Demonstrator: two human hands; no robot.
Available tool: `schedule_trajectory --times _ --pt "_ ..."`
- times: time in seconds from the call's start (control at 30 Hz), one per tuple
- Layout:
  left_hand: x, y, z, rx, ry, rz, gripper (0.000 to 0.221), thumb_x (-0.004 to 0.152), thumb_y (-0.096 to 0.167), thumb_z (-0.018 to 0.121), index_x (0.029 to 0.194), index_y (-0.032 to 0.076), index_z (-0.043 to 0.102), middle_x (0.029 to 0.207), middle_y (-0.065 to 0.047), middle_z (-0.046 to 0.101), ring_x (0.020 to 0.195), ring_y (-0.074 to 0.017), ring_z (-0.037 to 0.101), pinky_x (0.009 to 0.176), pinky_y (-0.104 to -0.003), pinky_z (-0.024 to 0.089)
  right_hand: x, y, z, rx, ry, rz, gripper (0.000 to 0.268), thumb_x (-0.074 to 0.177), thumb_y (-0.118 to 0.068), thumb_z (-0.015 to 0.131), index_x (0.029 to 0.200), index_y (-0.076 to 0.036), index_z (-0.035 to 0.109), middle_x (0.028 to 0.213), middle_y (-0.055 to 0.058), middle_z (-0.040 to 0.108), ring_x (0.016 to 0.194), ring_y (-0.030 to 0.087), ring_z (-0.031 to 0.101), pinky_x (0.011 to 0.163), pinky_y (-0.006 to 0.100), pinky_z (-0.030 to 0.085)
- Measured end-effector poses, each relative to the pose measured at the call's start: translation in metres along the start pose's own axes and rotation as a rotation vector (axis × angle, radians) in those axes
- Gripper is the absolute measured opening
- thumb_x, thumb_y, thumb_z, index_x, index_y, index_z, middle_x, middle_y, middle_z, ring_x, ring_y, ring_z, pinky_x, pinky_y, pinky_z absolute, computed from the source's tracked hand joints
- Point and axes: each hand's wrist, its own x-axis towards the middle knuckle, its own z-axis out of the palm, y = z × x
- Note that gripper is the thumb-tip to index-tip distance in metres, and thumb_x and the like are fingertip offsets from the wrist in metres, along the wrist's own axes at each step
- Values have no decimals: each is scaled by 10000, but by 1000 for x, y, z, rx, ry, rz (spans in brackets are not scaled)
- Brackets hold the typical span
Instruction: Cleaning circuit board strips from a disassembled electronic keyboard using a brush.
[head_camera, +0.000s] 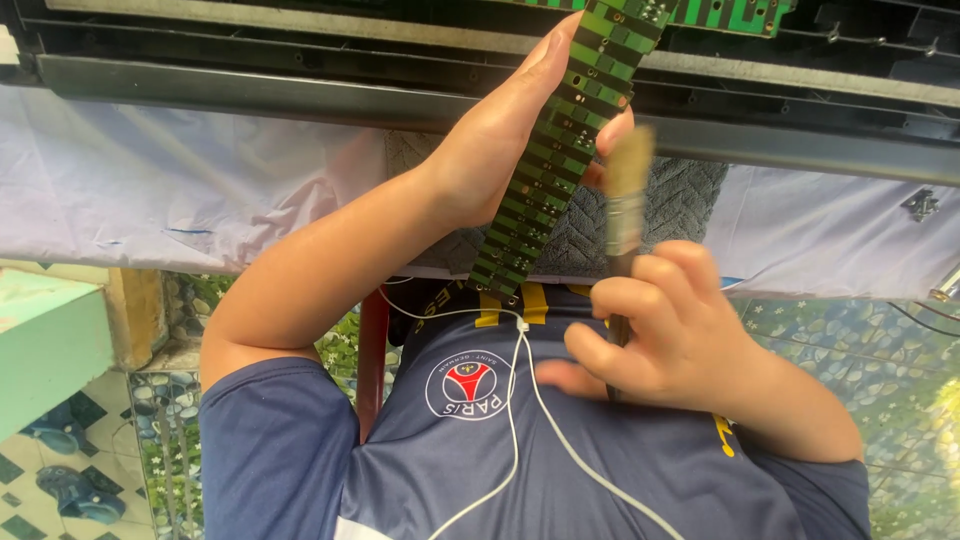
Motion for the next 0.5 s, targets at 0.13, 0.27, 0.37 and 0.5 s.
schedule_trajectory --times 0.13,0.27,0.37,0.5 --pt "3 -6 -7 -157 -69 -16 394 1022 559 527 1215 219 481 913 -112 511 852 -293 606 837 -449 504 -3 0 -12 91 -11 113 450 958 -667 639 879 -232 556 956 42 441 706 227 398 817 436 385" --pt "5 -7 -11 71 92 -9 487 1047 541 427 1357 172 499 1020 -101 586 951 -226 607 851 -362 515 3 6 -17 332 -180 87 477 922 -663 665 804 -226 517 779 -3 426 617 242 372 634 434 300" --pt "4 -7 -5 2 74 -15 448 1028 533 473 1282 164 489 1016 -94 573 924 -224 609 854 -377 543 -1 5 -14 204 -192 129 450 959 -622 643 887 -186 561 852 41 461 719 284 442 714 482 363" --pt "6 -3 -4 -63 -10 -33 394 1002 556 487 1145 191 449 883 -105 536 812 -283 636 820 -419 545 -7 -1 -15 113 -48 63 363 1005 -557 685 985 -223 545 988 52 480 820 270 424 760 436 420"
